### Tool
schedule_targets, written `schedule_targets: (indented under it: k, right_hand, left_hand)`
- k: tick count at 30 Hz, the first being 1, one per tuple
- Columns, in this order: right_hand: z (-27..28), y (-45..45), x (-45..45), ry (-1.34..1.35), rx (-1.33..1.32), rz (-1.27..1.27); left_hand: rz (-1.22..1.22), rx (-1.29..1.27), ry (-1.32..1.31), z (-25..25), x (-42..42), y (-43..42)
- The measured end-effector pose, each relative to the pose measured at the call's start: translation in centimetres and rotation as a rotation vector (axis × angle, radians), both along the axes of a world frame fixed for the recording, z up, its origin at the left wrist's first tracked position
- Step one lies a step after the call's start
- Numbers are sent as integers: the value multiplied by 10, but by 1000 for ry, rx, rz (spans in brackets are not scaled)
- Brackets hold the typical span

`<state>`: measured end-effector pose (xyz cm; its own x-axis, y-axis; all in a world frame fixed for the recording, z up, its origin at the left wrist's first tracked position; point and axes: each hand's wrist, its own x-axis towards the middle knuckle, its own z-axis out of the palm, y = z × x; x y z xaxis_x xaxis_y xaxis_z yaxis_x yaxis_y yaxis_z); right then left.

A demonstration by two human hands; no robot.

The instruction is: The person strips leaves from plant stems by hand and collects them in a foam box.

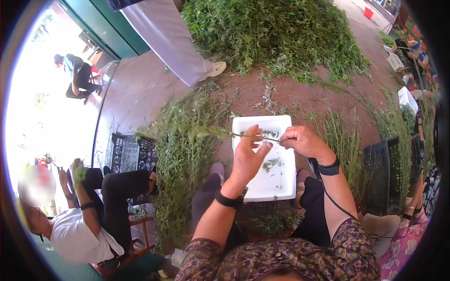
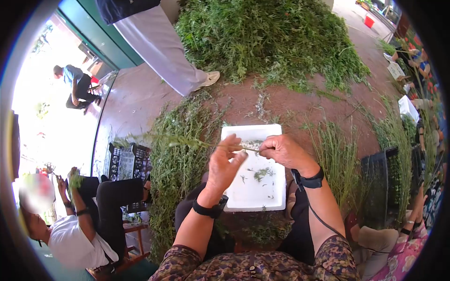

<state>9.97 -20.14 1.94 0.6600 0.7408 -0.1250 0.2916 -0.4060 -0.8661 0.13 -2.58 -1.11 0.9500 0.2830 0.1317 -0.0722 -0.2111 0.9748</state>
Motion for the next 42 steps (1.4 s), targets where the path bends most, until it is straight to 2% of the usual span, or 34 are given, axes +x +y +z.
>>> schedule_targets:
  k: [1, 2, 4, 7, 10, 15, 22, 28, 34, 42]
  right_hand:
    - [1, 0, 0, 41, -54, 1]
    - [2, 0, -1, 87, -57, 5]
    - [3, 1, -4, 179, -69, 7]
    - [6, 9, -13, 323, 109, 19]
    - [13, 15, -17, 323, 93, 5]
    - [5, 10, -15, 311, 153, 0]
    - [5, 9, -14, 310, 158, 22]
    - [15, 12, -17, 365, 133, -15]
    - [17, 15, -19, 332, 103, -36]
    - [10, 18, -23, 372, 194, -12]
  left_hand:
    - [-17, -377, -98, 5, 3, 2]
    - [18, -549, -118, 12, 0, 5]
    - [-4, -476, -131, 8, -2, 13]
    - [-58, -687, -62, 8, 0, 1]
    - [-92, -586, -114, 4, -1, -1]
    - [-19, -718, -104, 16, -3, 8]
    - [100, -700, -207, 13, -4, 14]
    - [66, -747, -220, 15, -2, 13]
    - [-53, -977, -110, 11, -2, 11]
    - [-108, -972, -30, 4, -3, 9]
